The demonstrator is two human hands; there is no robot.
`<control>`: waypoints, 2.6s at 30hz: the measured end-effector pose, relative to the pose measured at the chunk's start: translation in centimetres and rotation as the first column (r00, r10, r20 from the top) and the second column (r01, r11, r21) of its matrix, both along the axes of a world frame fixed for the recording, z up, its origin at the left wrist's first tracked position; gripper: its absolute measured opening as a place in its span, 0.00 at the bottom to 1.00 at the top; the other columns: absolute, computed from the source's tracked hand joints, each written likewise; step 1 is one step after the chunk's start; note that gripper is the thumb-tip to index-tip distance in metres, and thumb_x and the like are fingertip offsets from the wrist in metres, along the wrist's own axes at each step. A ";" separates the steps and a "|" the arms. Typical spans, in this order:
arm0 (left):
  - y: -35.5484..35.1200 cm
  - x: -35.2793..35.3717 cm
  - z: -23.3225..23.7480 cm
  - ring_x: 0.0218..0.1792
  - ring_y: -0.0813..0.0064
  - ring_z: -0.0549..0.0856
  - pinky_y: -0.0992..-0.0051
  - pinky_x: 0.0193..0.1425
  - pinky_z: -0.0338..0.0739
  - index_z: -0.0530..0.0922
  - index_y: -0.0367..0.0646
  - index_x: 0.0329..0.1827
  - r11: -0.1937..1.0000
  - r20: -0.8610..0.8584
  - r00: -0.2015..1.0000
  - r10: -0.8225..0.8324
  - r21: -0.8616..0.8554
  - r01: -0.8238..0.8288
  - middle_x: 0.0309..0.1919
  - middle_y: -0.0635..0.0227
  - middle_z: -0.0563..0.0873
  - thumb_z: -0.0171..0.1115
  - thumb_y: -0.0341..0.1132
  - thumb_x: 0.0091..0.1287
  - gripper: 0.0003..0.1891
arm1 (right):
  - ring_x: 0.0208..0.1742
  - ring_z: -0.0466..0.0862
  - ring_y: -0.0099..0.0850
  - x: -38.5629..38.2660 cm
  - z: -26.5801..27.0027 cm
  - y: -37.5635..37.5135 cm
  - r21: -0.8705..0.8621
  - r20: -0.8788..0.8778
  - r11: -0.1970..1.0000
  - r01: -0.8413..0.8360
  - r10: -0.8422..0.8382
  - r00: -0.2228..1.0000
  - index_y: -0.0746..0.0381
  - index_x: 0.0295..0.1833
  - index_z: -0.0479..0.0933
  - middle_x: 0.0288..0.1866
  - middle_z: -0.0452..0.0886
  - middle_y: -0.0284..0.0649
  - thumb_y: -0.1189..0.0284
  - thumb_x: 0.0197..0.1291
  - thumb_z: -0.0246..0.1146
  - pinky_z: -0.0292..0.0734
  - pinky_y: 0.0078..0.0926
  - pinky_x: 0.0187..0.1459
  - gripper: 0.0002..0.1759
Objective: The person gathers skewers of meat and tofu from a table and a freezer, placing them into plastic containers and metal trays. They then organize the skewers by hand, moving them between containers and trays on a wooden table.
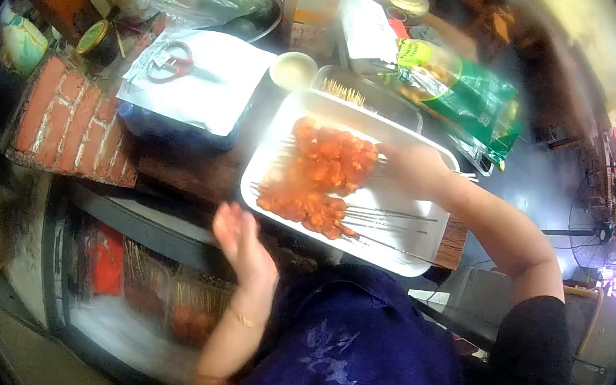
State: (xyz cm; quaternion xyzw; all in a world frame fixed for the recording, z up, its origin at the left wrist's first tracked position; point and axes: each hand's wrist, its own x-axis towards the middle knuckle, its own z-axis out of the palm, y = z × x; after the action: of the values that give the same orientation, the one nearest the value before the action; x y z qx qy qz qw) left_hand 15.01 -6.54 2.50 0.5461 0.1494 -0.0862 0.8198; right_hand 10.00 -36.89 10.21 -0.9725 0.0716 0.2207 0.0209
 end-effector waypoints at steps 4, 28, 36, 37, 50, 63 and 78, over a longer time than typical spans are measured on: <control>-0.3 -6.7 0.2 0.52 0.68 0.80 0.60 0.54 0.80 0.67 0.48 0.58 0.669 -0.148 0.765 -0.627 -0.606 0.431 0.50 0.64 0.78 0.60 0.27 0.66 0.19 | 0.38 0.84 0.46 0.2 1.1 0.8 0.044 -0.020 0.998 0.046 -0.045 0.999 0.57 0.67 0.68 0.33 0.83 0.46 0.67 0.54 0.63 0.77 0.44 0.37 0.32; -2.2 -2.9 0.4 0.61 0.69 0.72 0.68 0.67 0.67 0.54 0.35 0.68 0.641 0.256 0.627 -0.736 -0.038 0.767 0.59 0.61 0.69 0.52 0.15 0.56 0.34 | 0.44 0.82 0.36 -2.4 10.6 -2.2 0.531 0.054 0.741 0.411 -0.514 0.856 0.67 0.60 0.72 0.43 0.81 0.48 0.79 0.51 0.55 0.77 0.33 0.48 0.26; -5.8 -6.5 -0.3 0.61 0.73 0.70 0.69 0.68 0.65 0.55 0.40 0.69 0.655 0.273 0.710 -0.649 -0.273 0.704 0.60 0.64 0.68 0.59 0.18 0.60 0.34 | 0.32 0.83 0.50 -4.9 0.8 3.2 0.301 0.477 0.900 0.315 -0.428 0.767 0.56 0.60 0.71 0.27 0.81 0.48 0.71 0.49 0.66 0.77 0.42 0.36 0.29; -5.8 -6.5 0.0 0.58 0.74 0.70 0.70 0.65 0.66 0.57 0.41 0.63 0.660 0.262 0.718 -0.645 -0.282 0.696 0.56 0.66 0.68 0.59 0.19 0.59 0.30 | 0.31 0.83 0.47 -4.5 0.1 3.8 0.201 0.493 0.919 0.340 -0.394 0.776 0.56 0.61 0.70 0.28 0.81 0.46 0.68 0.47 0.68 0.78 0.41 0.36 0.32; -6.1 -7.2 1.1 0.58 0.73 0.73 0.71 0.65 0.67 0.62 0.34 0.65 0.706 0.243 0.763 -0.600 -0.288 0.647 0.57 0.63 0.73 0.58 0.22 0.63 0.27 | 0.54 0.74 0.50 -8.7 2.3 9.2 0.459 0.350 0.888 -0.016 -0.164 0.922 0.66 0.66 0.65 0.56 0.73 0.52 0.60 0.44 0.69 0.71 0.42 0.56 0.43; -5.2 -8.2 0.8 0.65 0.70 0.68 0.68 0.68 0.65 0.52 0.37 0.71 0.670 0.351 0.647 -0.677 -0.070 0.739 0.64 0.60 0.67 0.60 0.21 0.61 0.36 | 0.46 0.77 0.40 -8.1 0.2 12.8 0.138 0.540 0.990 0.021 -0.093 0.837 0.61 0.60 0.69 0.45 0.75 0.42 0.69 0.50 0.63 0.76 0.34 0.44 0.29; -5.2 -7.7 -2.5 0.58 0.73 0.72 0.71 0.63 0.70 0.52 0.36 0.69 0.573 0.376 0.496 -0.782 0.121 0.811 0.58 0.62 0.68 0.54 0.19 0.54 0.37 | 0.57 0.74 0.33 -9.4 2.1 6.6 0.857 -0.419 0.110 0.504 -0.421 0.804 0.65 0.66 0.64 0.58 0.71 0.44 0.85 0.52 0.52 0.76 0.33 0.54 0.31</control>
State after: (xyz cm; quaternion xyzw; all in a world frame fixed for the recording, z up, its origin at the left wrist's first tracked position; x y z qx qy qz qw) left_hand 7.29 -11.73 -0.04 0.5284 -0.2885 -0.3493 0.7180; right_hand 0.59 -30.27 12.29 -0.6814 0.2261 0.2341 0.6556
